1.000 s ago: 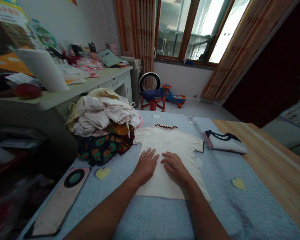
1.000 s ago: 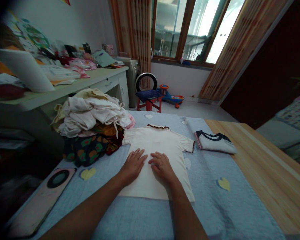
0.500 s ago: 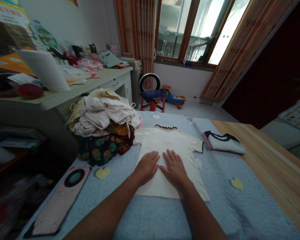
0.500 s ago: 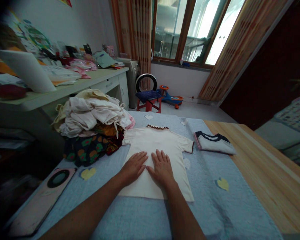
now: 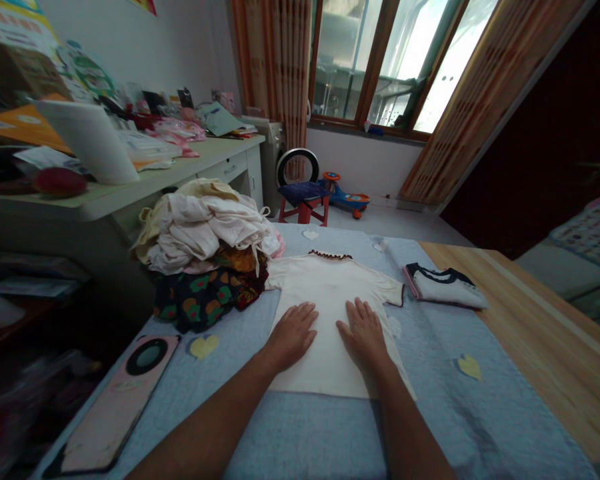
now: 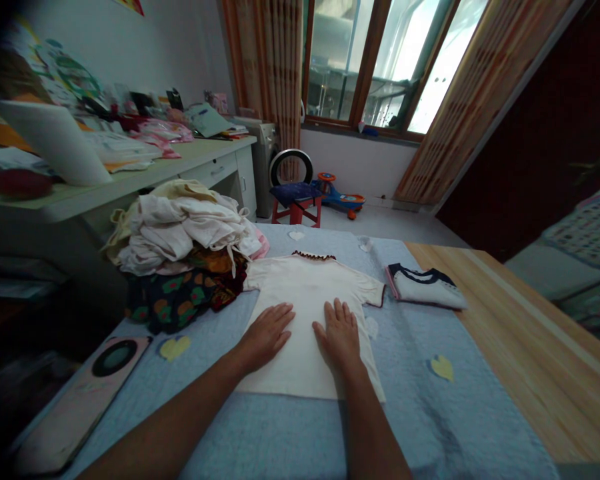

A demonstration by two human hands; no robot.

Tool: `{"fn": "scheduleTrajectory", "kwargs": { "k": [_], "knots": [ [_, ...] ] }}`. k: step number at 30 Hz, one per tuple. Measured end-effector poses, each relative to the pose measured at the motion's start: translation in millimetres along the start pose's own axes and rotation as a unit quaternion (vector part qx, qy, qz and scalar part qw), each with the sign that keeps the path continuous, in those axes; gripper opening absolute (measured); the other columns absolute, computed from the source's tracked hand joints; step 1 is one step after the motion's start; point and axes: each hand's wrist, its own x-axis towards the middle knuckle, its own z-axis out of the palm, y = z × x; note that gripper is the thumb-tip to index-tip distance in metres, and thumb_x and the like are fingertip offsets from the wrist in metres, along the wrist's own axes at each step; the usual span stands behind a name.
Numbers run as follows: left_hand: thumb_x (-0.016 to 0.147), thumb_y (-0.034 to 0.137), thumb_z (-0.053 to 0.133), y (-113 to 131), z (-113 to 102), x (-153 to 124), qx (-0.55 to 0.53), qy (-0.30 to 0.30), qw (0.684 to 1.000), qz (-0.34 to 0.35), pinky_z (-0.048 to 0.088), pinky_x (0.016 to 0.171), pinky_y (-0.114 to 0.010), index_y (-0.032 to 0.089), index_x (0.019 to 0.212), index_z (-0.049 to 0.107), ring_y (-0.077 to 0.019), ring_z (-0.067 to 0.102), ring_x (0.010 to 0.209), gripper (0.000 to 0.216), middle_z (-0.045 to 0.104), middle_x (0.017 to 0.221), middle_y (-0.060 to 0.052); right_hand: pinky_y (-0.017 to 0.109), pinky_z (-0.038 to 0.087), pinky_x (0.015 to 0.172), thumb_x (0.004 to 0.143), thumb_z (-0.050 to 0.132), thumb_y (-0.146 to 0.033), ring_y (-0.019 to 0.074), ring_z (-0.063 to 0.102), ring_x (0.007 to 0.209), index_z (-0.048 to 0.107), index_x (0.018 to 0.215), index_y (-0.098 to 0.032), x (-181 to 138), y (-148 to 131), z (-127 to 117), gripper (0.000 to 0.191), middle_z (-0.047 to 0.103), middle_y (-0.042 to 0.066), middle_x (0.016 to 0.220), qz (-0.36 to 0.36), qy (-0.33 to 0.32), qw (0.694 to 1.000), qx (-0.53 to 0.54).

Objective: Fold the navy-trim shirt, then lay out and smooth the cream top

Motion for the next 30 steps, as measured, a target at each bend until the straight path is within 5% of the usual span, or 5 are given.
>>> {"fn": "scheduleTrajectory", "kwargs": {
  "k": [10, 23, 30],
  "knots": [
    [0.088, 0.057, 0.054, 5, -9, -3, -0.002, -0.034, 0.999, -0.016, 0.022, 0.118, -0.051, 0.025, 0.143, 0.045, -0.0314, 0.025, 0.146, 0.064, 0.036, 0.156, -0.006, 0.066, 0.013, 0.112, 0.094, 0.043, -0.050, 0.0362, 0.018, 0.147, 0.037, 0.149, -0.022, 0, 2, -10, 0.062, 0.023, 0.012, 0.160, 0.035, -0.059, 0.998, -0.008],
    [0.087, 0.054, 0.057, 7, -14, -1, -0.004, -0.065, 0.997, -0.036, 0.016, 0.120, -0.051, 0.027, 0.145, 0.042, -0.0324, 0.017, 0.148, 0.066, 0.030, 0.159, -0.004, 0.059, 0.012, 0.114, 0.095, 0.040, -0.043, 0.0321, 0.011, 0.149, 0.031, 0.152, -0.023, -20, 7, -18, 0.062, 0.015, 0.011, 0.163, 0.064, -0.115, 0.989, -0.070],
    [0.088, 0.053, 0.056, 7, -9, -1, 0.010, -0.059, 0.997, -0.039, 0.018, 0.120, -0.051, 0.027, 0.145, 0.042, -0.0325, 0.017, 0.148, 0.065, 0.029, 0.160, -0.005, 0.048, 0.024, 0.116, 0.093, 0.045, -0.036, 0.0306, 0.031, 0.142, 0.049, 0.140, -0.012, -28, 14, -11, 0.053, 0.039, 0.017, 0.152, 0.012, 0.012, 1.000, -0.026]
  ]
}}
